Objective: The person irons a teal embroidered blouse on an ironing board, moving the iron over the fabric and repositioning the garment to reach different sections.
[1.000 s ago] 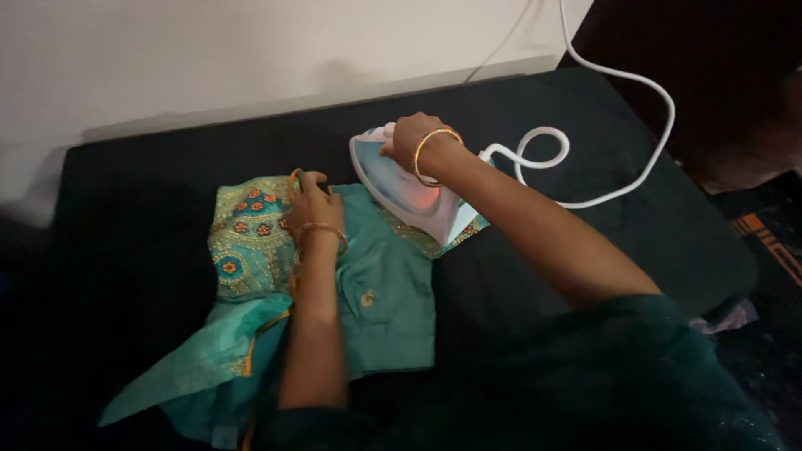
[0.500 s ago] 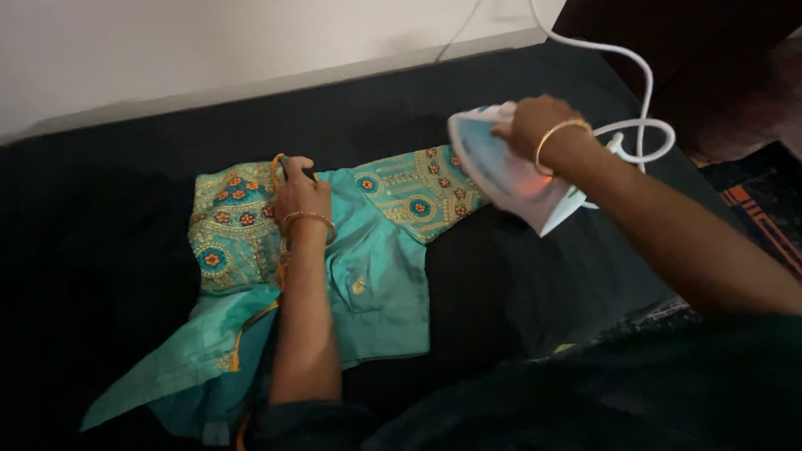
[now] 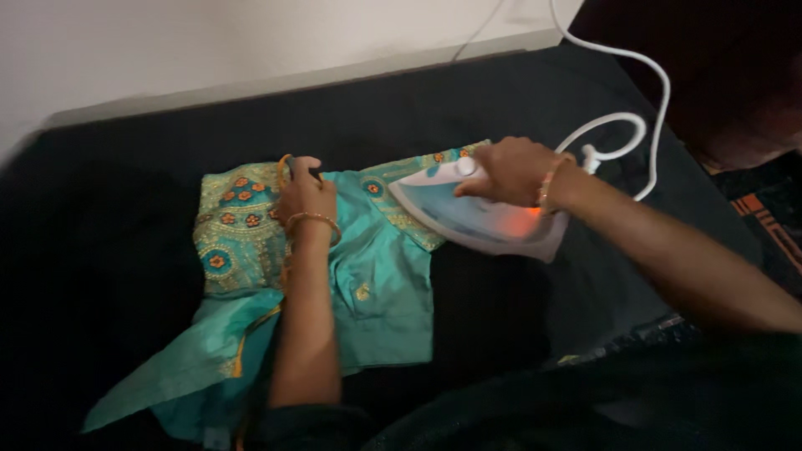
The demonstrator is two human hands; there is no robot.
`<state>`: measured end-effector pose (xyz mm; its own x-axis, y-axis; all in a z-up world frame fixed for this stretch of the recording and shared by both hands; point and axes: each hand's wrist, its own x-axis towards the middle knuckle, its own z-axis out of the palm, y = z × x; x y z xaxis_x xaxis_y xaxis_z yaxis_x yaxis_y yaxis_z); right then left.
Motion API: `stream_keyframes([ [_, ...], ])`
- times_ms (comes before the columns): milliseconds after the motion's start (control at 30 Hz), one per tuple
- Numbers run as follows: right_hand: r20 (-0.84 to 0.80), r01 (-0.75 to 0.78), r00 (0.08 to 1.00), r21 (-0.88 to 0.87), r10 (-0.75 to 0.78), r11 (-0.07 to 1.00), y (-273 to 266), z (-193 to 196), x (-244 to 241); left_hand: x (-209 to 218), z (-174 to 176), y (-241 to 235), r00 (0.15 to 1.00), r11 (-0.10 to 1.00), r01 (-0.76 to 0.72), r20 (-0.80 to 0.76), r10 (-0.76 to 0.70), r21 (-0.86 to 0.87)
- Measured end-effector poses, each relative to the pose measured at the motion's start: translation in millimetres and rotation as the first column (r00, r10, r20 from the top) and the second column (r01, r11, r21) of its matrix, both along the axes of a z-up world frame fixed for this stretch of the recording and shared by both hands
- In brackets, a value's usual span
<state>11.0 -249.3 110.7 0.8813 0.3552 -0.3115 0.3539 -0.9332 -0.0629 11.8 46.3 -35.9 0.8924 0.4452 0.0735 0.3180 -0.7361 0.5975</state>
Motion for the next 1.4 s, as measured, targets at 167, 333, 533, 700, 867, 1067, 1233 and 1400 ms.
stream_keyframes([
  [167, 0.091, 0.046, 0.995, 0.041, -0.050, 0.998, 73, -2, 17, 5, -3, 1, 1.000, 1.000, -0.011, -0.004, 0.011, 0.021],
  [333, 0.101, 0.055, 0.993, 0.098, -0.064, 0.994, 116, -11, 70, 5, -4, 2, 0.999, 0.999, -0.010, -0.039, 0.008, -0.052],
  [533, 0.033, 0.058, 0.998, 0.068, -0.061, 0.996, 97, -14, 54, 2, 2, 1, 1.000, 1.000, -0.007, 0.021, 0.007, 0.031],
  [700, -0.186, 0.052, 0.980, -0.121, -0.074, 0.991, 45, -2, -7, -3, 7, -3, 0.998, 0.998, -0.036, -0.059, 0.032, -0.056],
  [867, -0.071, 0.080, 0.994, -0.029, -0.082, 0.996, 7, 4, -62, 1, 7, -5, 0.998, 0.998, -0.056, -0.011, 0.056, -0.026],
  [1067, -0.007, 0.105, 0.994, 0.025, -0.105, 0.994, 53, -8, -19, 5, 2, -5, 0.998, 0.995, -0.054, -0.011, 0.054, -0.085],
  [1233, 0.227, -0.271, 0.927, -0.140, 0.297, 0.952, 113, -27, 64, 2, -1, -1, 0.996, 0.993, -0.065, 0.048, 0.070, -0.095],
  [1400, 0.069, 0.037, 0.997, 0.026, -0.039, 0.999, 114, -13, 58, 1, 0, 0, 0.996, 0.997, -0.059, 0.067, 0.063, -0.058],
])
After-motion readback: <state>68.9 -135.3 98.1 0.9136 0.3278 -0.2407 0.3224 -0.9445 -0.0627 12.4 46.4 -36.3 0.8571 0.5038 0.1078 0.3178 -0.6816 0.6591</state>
